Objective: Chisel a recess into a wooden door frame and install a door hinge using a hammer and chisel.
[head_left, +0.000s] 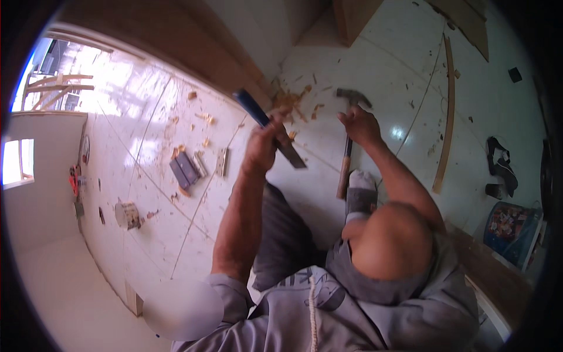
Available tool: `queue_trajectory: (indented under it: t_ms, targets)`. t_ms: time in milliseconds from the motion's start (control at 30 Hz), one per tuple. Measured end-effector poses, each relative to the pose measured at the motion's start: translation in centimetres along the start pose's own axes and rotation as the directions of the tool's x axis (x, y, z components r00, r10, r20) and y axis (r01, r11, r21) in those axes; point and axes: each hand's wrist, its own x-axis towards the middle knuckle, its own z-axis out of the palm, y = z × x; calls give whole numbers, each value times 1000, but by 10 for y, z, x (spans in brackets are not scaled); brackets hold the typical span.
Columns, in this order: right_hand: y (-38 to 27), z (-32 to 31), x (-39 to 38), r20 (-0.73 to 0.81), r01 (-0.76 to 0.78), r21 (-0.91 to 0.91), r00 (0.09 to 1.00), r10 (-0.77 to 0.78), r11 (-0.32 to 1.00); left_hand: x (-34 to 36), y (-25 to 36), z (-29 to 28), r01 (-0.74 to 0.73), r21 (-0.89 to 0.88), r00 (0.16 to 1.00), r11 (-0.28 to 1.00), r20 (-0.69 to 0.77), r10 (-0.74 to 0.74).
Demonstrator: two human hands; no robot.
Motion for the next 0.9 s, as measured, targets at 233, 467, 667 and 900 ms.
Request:
queue_trajectory:
  t_ms: [233,467,667,900]
  targets:
    - [40,71,-27,134,-222,-235,957,258,946,-21,43,-6,-99,-263,969,960,-247,32]
    - [9,57,-12,413,-527,609,849,331,592,-50,75,-5,-151,-169,924,974,-374,79]
    - [12,-66,-78,325,-87,344,945,-31,935,-46,81,-5,-229,-142,968,963,-140,209]
    - [43,-67,-83,353,-274,363,925,140,890,-39,78,60,-298,387,953,872,71,294]
